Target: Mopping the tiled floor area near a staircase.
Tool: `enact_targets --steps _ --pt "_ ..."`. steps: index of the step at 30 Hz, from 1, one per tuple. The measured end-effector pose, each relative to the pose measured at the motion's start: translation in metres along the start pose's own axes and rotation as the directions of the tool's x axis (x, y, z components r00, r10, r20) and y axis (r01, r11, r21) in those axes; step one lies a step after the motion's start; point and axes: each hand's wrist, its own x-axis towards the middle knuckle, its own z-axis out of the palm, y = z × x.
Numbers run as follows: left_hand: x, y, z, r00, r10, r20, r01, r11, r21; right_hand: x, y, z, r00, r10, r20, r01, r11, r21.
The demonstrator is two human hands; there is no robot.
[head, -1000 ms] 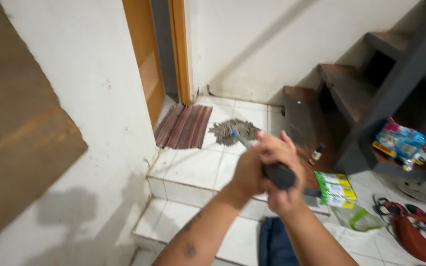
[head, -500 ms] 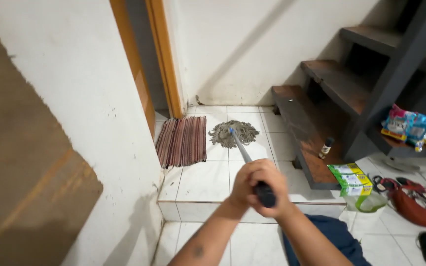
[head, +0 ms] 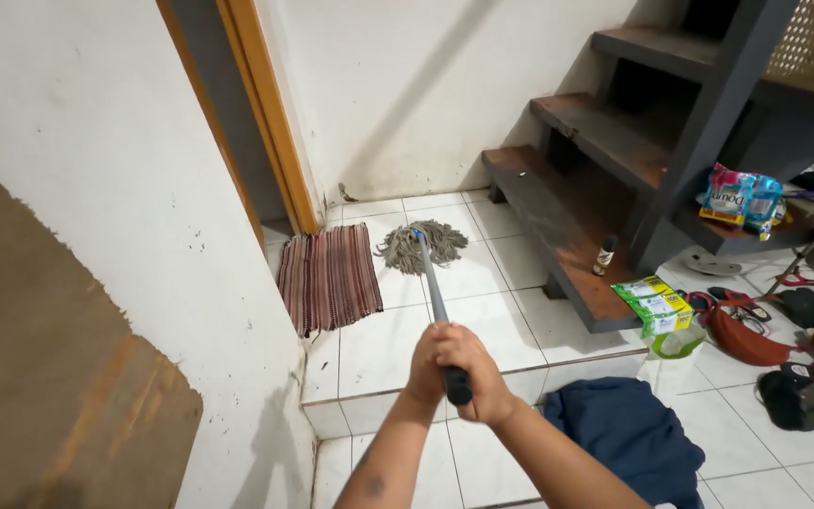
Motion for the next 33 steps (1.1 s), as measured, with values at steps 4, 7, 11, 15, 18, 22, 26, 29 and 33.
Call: enact_targets --steps 4,7,11,15,18,22,26,29,33 --pt "0.035 0.057 -0.007 1.0 0.002 -0.031 -0.003 1.0 -0.027 0.031 -0.034 -0.019 0.995 0.052 -0.091 -0.049 0.998 0.028" --pt "0.082 0.141 -0.021 0.969 0.22 -0.113 -0.226 0.974 -0.037 0.067 -0.077 -0.041 0.979 -0.034 -0.199 0.037 0.999 0.008" --pt "0.066 0.091 -0.01 0.933 0.341 -0.112 -0.345 0.938 -0.016 0.046 -0.045 -0.023 0.938 -0.097 -0.332 0.113 0.993 0.028" --pt "0.023 0.024 -0.001 0.974 0.209 -0.092 -0.214 0.976 -0.045 0.026 -0.011 -0.011 0.994 -0.065 -0.091 0.067 0.997 0.023" --pt "0.019 0.033 0.007 0.984 0.113 -0.135 -0.115 0.993 -0.011 0.018 -0.007 -0.014 0.999 -0.046 -0.002 0.046 0.999 0.013" --pt "0.07 0.139 -0.003 0.982 0.095 -0.162 -0.124 0.976 -0.177 0.056 -0.04 -0.051 0.997 -0.041 -0.07 0.042 0.999 0.02" --pt "0.115 0.18 0.01 0.981 0.069 -0.18 -0.136 0.91 -0.392 0.085 -0.087 -0.089 0.994 -0.026 -0.102 0.028 0.999 0.017" --pt "0.107 0.15 0.037 0.975 0.094 -0.2 -0.155 0.937 -0.313 0.072 -0.061 -0.101 0.993 -0.091 -0.073 0.092 0.996 0.014" --pt "0.087 0.106 0.072 0.994 0.014 -0.105 -0.047 0.947 -0.319 0.024 0.001 -0.112 0.99 -0.135 -0.03 0.135 0.991 0.015"
